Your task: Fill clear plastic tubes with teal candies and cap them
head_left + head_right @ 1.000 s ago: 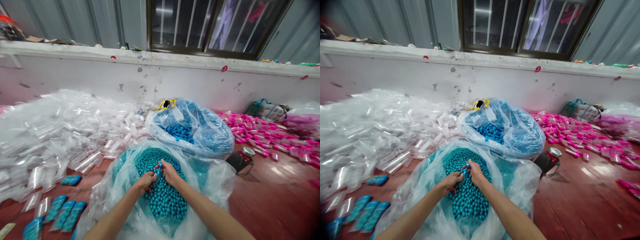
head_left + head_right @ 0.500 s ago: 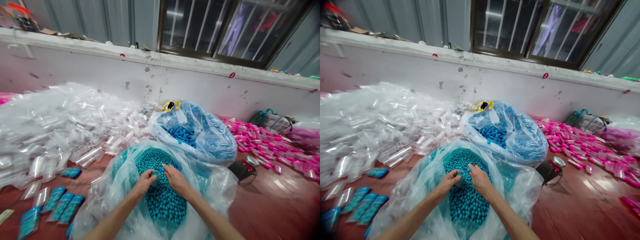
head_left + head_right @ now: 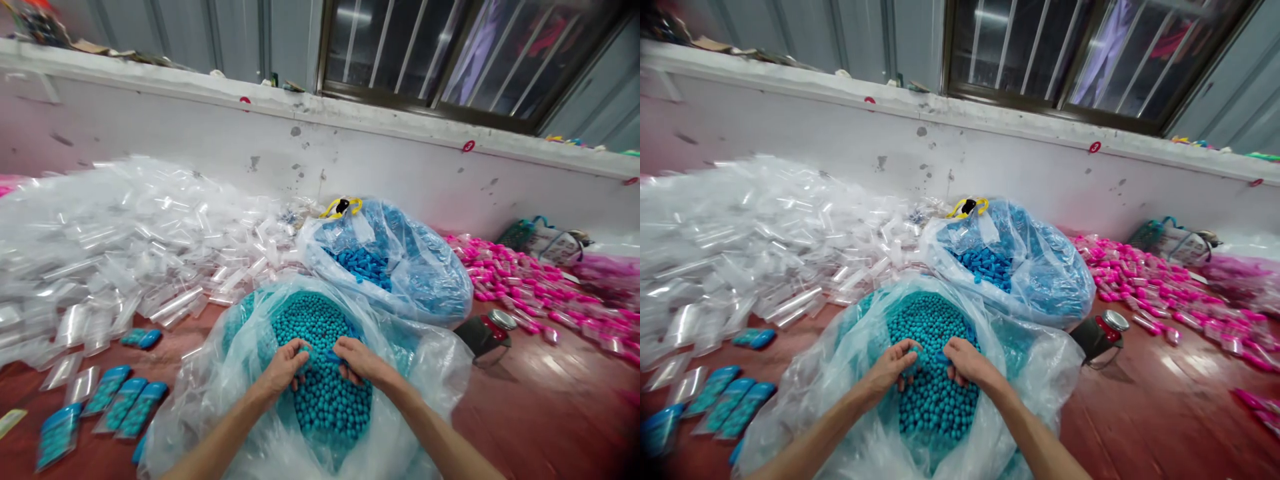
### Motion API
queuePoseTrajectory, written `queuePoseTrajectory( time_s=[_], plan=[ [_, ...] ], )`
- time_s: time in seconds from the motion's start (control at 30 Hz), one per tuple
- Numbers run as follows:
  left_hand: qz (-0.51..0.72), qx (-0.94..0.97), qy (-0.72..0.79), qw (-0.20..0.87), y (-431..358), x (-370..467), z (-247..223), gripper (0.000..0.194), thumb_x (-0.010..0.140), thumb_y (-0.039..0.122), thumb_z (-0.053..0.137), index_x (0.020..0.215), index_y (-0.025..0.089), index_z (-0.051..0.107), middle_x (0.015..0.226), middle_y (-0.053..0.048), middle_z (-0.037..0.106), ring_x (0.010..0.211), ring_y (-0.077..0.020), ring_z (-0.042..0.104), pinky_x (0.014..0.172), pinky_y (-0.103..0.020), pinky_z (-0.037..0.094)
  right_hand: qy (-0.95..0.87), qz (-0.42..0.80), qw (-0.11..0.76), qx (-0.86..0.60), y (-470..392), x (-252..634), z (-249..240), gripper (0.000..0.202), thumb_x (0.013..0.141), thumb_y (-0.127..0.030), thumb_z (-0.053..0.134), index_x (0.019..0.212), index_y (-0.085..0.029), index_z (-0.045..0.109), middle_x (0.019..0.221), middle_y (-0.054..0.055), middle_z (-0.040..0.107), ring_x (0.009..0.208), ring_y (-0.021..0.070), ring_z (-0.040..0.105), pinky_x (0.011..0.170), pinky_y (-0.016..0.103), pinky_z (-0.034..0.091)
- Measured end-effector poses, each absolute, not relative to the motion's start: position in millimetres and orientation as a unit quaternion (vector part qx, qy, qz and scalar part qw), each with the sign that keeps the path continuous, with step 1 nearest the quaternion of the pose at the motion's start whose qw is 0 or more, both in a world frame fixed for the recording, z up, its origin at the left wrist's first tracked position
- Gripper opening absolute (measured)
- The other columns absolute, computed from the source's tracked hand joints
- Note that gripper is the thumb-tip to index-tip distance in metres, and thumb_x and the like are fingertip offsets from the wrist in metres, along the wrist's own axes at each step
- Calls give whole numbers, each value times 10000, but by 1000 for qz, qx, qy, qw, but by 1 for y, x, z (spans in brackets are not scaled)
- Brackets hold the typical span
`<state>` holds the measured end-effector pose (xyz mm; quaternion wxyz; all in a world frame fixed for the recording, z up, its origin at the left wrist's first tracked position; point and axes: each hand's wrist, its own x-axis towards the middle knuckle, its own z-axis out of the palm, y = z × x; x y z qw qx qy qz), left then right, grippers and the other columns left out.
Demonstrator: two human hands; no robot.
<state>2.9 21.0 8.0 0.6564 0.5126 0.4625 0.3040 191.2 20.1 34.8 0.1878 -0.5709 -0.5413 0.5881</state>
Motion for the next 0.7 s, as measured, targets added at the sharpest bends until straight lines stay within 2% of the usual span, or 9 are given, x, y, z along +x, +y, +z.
queuePoseTrajectory(
  time_s=[0.07,0.13,0.37,0.7],
  plan=[
    [314,514,451,658,20,5,7,420,657,527,557,852,166,468,588,53,510,415,-77,479,325,-166,314,-514,602,249,-558,19,184,35,180,822,-329,348,685,-212,355,399,-110,425,246,43,326,265,141,229],
    [325,517,434,662,18,8,7,443,662,552,553,858,165,466,577,57,499,409,-76,479,334,-172,333,-498,623,275,-536,18,175,36,200,817,-358,350,681,-211,348,395,-115,406,247,42,331,268,141,246],
    [345,501,421,673,6,14,6,656,677,539,561,1159,143,360,610,47,534,380,-81,480,338,-187,356,-492,631,288,-526,17,159,36,226,806,-407,376,696,-212,341,363,-125,377,249,48,316,265,149,269],
    [352,477,461,660,1,15,9,736,681,463,562,1260,80,317,534,70,470,355,-78,452,319,-183,332,-481,615,287,-555,15,156,35,181,819,-383,369,741,-227,322,352,-141,349,252,60,310,275,158,325]
  ],
)
